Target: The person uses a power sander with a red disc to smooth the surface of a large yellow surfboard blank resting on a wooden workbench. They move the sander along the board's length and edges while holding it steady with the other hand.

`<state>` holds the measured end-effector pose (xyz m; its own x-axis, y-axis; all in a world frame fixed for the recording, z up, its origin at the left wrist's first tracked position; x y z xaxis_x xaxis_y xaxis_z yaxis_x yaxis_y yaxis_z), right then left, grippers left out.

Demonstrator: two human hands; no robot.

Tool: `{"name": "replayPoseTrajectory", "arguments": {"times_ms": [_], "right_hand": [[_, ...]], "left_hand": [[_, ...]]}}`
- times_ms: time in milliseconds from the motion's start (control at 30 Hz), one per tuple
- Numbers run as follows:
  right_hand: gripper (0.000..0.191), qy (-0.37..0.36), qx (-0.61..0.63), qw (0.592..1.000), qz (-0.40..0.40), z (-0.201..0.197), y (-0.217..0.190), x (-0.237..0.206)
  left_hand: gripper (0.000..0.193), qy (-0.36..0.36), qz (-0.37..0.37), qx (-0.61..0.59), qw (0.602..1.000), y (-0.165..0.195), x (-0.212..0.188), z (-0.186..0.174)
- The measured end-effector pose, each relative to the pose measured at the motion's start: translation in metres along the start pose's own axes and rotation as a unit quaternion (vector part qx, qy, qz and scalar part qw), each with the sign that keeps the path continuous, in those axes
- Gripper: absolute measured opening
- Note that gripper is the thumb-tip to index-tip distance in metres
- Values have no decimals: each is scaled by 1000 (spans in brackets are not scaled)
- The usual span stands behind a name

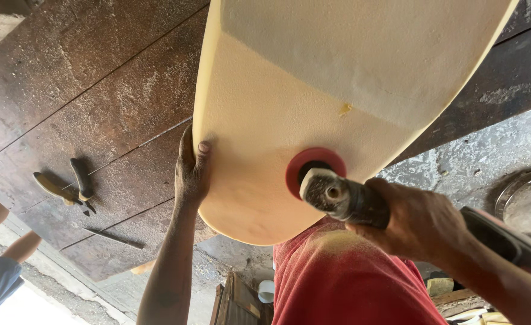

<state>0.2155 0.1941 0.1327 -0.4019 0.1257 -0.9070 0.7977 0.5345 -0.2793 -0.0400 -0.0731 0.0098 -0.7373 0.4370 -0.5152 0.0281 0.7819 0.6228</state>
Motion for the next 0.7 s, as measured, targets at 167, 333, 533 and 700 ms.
{"name": "replayPoseTrajectory", "arguments": {"times_ms": [167, 333, 533, 700], "right_hand": [[61, 67, -41, 997, -28, -29, 8, 2], [65, 96, -79, 992, -28, -46, 20, 8], [64, 142, -21, 987, -76, -40, 21, 5], [54, -8, 30, 998, -51, 8, 3, 2]], "left_hand": [[98, 2, 13, -6, 1000, 3, -2, -1], [99, -5, -14, -10, 1000, 3, -4, 0], [98, -4, -5, -6, 1000, 1, -6, -2], [101, -11, -26, 11, 1000, -8, -5, -1]]}}
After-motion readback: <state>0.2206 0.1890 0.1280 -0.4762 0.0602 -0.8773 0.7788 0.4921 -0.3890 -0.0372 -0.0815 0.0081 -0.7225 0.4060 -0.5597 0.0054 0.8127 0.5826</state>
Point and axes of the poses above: each hand's wrist, its own x-axis towards the middle knuckle, its own z-axis out of the palm, y = z × x, the point moved 4 cm from there along x, towards the middle knuckle, and after that the axes turned 5 degrees about x, right-handed, at the moved point
